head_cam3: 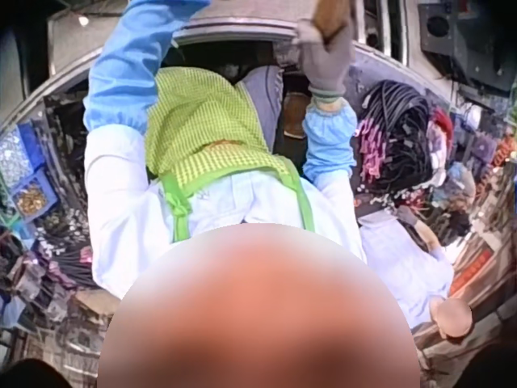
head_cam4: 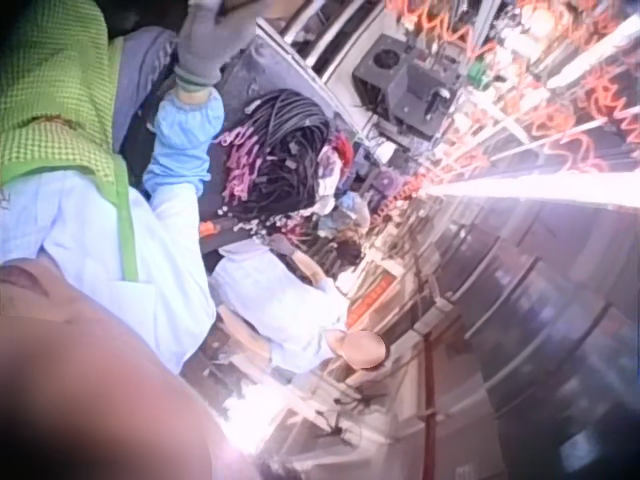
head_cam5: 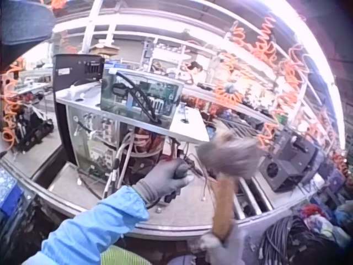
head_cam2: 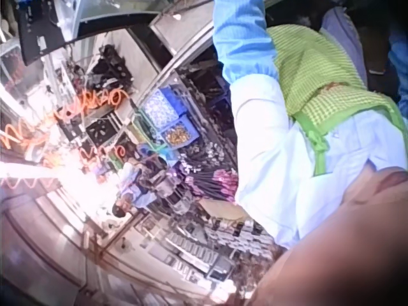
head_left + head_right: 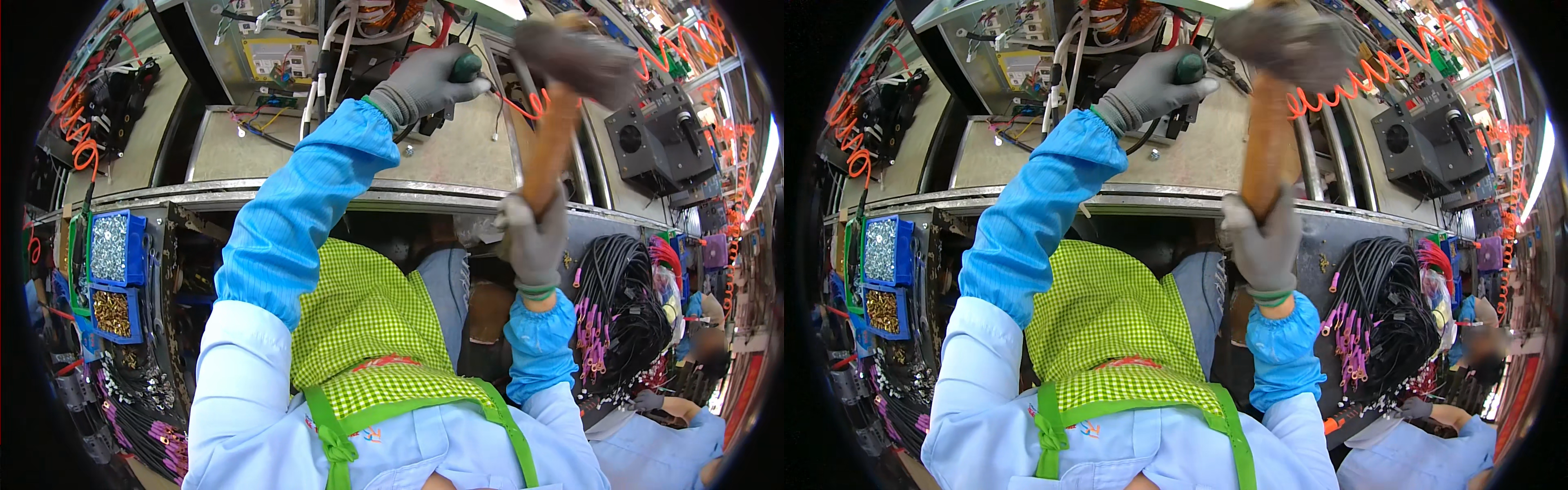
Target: Manually assemble and secure components inside a metal electronic chassis using a hammer, screwdriver, and wire management tools.
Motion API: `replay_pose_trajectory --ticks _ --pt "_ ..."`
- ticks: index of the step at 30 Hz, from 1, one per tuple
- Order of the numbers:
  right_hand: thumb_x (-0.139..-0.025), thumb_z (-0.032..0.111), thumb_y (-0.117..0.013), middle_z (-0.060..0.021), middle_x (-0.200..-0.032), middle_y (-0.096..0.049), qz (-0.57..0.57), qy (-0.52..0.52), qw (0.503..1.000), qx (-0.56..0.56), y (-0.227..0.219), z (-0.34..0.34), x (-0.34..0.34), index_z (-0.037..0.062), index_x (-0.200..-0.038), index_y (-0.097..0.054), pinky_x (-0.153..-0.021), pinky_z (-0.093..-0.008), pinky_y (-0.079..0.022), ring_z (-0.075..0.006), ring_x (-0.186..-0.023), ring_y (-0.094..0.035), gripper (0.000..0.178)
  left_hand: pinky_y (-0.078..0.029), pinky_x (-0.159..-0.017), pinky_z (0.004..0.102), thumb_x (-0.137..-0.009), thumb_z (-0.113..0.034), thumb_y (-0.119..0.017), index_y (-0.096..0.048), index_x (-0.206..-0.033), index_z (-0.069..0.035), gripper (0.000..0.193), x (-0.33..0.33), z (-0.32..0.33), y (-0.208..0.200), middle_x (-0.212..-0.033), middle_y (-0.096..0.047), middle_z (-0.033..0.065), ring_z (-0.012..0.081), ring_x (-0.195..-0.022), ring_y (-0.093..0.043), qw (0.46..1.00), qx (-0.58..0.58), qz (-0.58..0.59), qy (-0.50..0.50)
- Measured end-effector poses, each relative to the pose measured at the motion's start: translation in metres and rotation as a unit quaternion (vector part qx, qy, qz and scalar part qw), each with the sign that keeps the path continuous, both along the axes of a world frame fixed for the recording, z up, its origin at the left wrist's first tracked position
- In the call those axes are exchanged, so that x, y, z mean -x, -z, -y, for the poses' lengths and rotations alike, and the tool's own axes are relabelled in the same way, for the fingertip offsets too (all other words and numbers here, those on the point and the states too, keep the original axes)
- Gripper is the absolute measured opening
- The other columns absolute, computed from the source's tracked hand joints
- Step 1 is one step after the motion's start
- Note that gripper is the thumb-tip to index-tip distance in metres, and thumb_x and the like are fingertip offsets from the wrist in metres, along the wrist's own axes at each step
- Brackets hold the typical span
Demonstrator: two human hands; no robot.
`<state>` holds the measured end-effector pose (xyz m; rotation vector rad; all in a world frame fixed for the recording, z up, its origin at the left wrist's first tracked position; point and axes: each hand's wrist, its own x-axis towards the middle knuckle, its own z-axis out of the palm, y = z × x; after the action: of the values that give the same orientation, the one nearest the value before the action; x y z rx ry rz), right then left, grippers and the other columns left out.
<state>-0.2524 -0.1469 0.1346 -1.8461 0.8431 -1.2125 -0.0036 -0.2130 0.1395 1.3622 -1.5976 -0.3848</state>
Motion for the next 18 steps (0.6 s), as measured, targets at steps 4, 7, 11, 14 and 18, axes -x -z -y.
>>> replay_pose_trajectory --ticks 4,7,11,14,18 --pt "-0.081 0.008 -0.059 -0.0113 -0.076 -0.059 0.180 -0.051 0.981 0.051 -0.050 -0.013 -0.004 -0.0015 -0.120 -0.040 -0.057 -0.0282 -0.047 -0.0152 -0.062 -0.055 0.044 -0.052 -0.066 0.0300 -0.082 -0.036 -0.071 -0.057 -0.099 -0.006 0.037 -0.001 0.006 0.002 -0.074 -0.062 0.0050 0.0141 -0.067 -0.061 0.999 0.030 -0.013 0.006" --pt "-0.083 0.013 -0.060 -0.0116 -0.077 -0.059 0.215 -0.073 0.972 0.053 -0.032 -0.006 -0.003 -0.0007 -0.119 -0.042 -0.057 -0.0292 -0.047 -0.0157 -0.061 -0.055 0.043 -0.052 -0.067 0.0301 -0.082 -0.036 -0.071 -0.058 -0.098 -0.006 0.036 0.003 0.009 0.001 -0.075 -0.062 0.0056 0.0143 -0.068 -0.061 1.000 0.017 -0.014 0.001" --pt "-0.082 0.018 -0.067 -0.0099 -0.078 -0.059 -0.203 0.050 0.957 0.202 0.006 0.029 0.006 -0.0023 -0.111 -0.049 -0.055 -0.0306 -0.045 -0.0149 -0.058 -0.055 0.040 -0.051 -0.072 0.0299 -0.083 -0.036 -0.071 -0.059 -0.099 -0.006 0.037 -0.008 0.018 0.017 -0.080 -0.063 0.0065 0.0161 -0.074 -0.061 1.000 -0.014 -0.015 -0.019" --pt "-0.082 0.017 -0.068 -0.0084 -0.077 -0.058 -0.139 0.056 0.981 0.122 -0.006 0.024 0.007 -0.0021 -0.110 -0.050 -0.054 -0.0298 -0.045 -0.0142 -0.057 -0.054 0.039 -0.051 -0.074 0.0329 -0.080 -0.042 -0.072 -0.060 -0.101 -0.008 0.042 -0.002 0.013 0.044 -0.081 -0.064 0.0075 0.0185 -0.076 -0.061 0.998 0.036 -0.046 -0.003" --pt "-0.082 0.007 -0.062 -0.0070 -0.078 -0.057 0.052 0.026 0.998 0.031 -0.045 0.006 0.015 -0.0015 -0.115 -0.043 -0.056 -0.0254 -0.045 -0.0130 -0.060 -0.053 0.039 -0.052 -0.069 0.0323 -0.080 -0.045 -0.070 -0.061 -0.098 -0.007 0.043 -0.006 0.005 0.021 -0.077 -0.064 0.0069 0.0165 -0.071 -0.061 0.998 0.007 -0.055 -0.013"
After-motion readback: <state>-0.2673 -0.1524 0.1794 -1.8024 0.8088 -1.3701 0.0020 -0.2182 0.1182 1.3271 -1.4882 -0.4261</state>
